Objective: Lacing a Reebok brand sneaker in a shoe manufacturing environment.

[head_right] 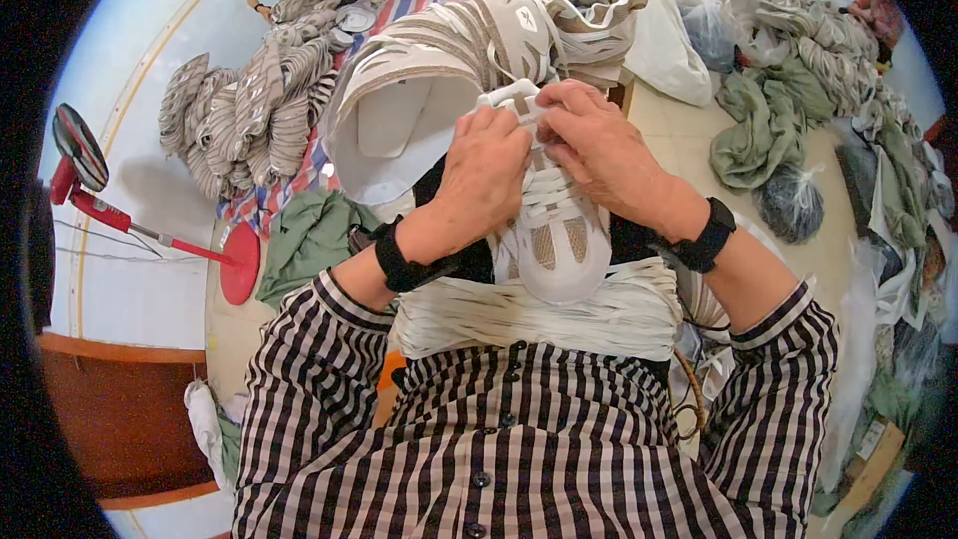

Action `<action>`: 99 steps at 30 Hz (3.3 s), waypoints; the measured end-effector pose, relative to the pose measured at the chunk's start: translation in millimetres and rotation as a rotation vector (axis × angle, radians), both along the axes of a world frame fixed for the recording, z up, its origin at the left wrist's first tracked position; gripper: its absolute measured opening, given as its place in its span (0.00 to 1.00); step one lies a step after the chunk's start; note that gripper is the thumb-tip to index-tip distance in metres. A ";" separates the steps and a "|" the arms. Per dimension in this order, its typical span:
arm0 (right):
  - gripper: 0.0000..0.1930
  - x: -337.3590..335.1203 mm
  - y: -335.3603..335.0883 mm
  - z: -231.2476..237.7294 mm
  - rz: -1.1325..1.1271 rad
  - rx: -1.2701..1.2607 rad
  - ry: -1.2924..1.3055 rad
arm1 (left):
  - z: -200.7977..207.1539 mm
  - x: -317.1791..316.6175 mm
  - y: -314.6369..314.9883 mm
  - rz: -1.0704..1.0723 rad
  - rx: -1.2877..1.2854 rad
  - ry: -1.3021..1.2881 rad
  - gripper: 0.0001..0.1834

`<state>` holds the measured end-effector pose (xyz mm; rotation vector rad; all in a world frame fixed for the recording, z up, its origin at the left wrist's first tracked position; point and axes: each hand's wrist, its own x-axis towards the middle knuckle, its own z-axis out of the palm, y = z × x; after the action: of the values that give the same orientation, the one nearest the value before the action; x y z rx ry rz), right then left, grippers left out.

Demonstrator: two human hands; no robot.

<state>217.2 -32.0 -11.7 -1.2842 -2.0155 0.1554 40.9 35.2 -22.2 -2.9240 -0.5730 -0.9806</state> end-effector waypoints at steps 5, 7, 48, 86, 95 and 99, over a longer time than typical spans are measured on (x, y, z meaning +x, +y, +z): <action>0.07 -2.6 2.3 1.0 -0.047 -0.005 -0.107 | -2.5 8.0 -2.2 0.028 0.020 0.030 0.06; 0.06 -3.2 2.4 1.8 -0.056 -0.002 -0.135 | -2.6 7.8 -1.7 0.038 0.032 0.029 0.06; 0.08 -6.1 4.2 3.2 -0.066 0.037 -0.329 | 2.4 -4.8 7.6 0.007 -0.103 -0.020 0.03; 0.05 81.0 -67.6 65.7 -0.556 0.289 -0.695 | 76.3 -20.7 -21.2 -0.084 -0.627 0.009 0.04; 0.10 260.3 -170.8 69.5 -0.917 0.518 -0.830 | 79.1 -19.8 -31.5 -0.203 -0.613 0.030 0.05; 0.13 325.6 -207.1 69.5 -1.344 0.038 -0.829 | 69.0 -12.5 -12.5 -0.219 -0.639 0.075 0.06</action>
<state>542.8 -239.1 57.8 -2.6271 -1.2077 -1.1787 28.4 22.7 46.8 -3.6351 -0.6788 -0.8112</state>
